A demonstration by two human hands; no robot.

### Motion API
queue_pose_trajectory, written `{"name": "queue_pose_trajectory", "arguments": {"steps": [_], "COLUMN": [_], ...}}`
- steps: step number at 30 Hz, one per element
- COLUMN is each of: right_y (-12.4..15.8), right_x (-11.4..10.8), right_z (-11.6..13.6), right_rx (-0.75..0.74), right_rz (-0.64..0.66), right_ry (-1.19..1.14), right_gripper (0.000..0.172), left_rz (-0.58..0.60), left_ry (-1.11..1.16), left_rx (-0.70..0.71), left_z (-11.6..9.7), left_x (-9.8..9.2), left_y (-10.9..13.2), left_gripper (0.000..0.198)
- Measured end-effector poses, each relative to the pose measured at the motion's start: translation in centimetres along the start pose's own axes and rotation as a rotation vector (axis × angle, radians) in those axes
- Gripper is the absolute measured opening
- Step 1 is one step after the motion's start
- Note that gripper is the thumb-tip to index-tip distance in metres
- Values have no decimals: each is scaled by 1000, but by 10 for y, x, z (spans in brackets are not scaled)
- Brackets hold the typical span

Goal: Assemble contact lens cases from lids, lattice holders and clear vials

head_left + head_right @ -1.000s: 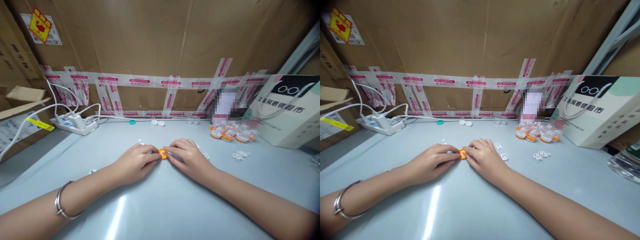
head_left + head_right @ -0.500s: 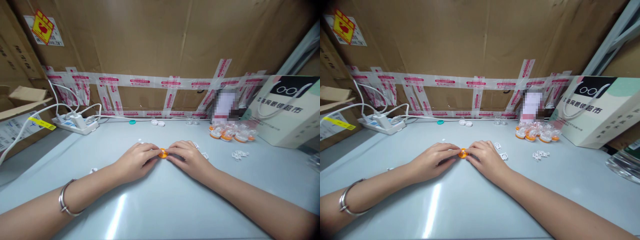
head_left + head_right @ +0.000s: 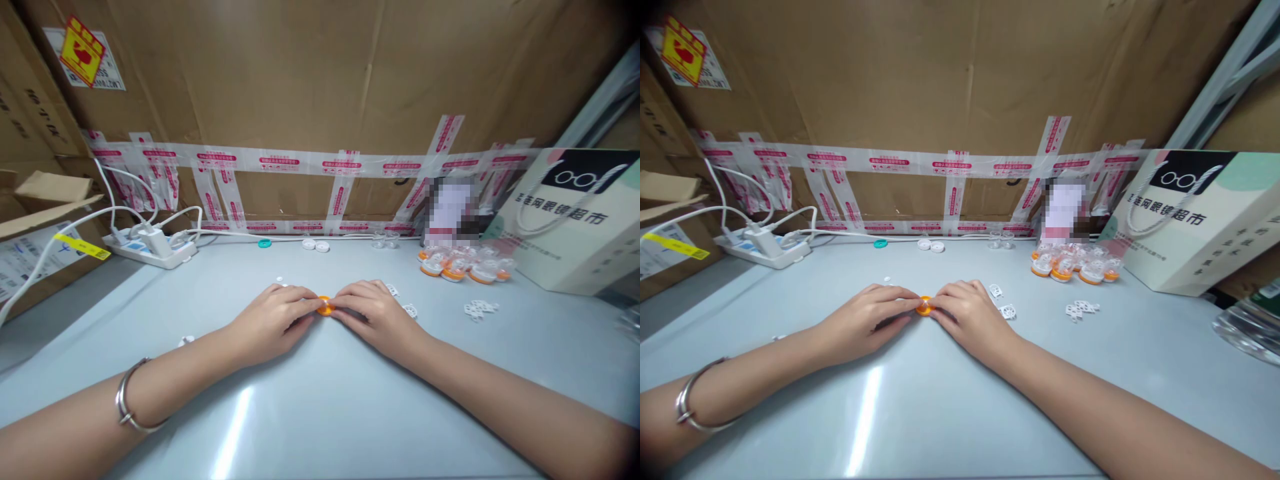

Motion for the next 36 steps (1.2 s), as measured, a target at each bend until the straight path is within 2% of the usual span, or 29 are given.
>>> {"name": "queue_pose_trajectory", "arguments": {"steps": [9, 36], "right_y": [0, -1], "right_x": [-2, -1], "right_z": [3, 2], "right_rx": [-60, -47], "right_rz": [-9, 6], "right_ry": [61, 42], "right_gripper": [17, 20], "left_rz": [-12, 9], "left_ry": [-9, -24], "left_rx": [18, 13], "left_z": [-2, 0], "left_x": [0, -1], "left_y": [0, 0], "left_gripper": [29, 31]}}
Point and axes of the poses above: each hand's wrist, its own y-axis away from the middle knuckle, its own x-axis out of the palm, z = x × y, the point moved 1 cm from there along -y, towards the middle knuckle, and after that the axes turned 6 degrees about -z, right-handed, at the moved point
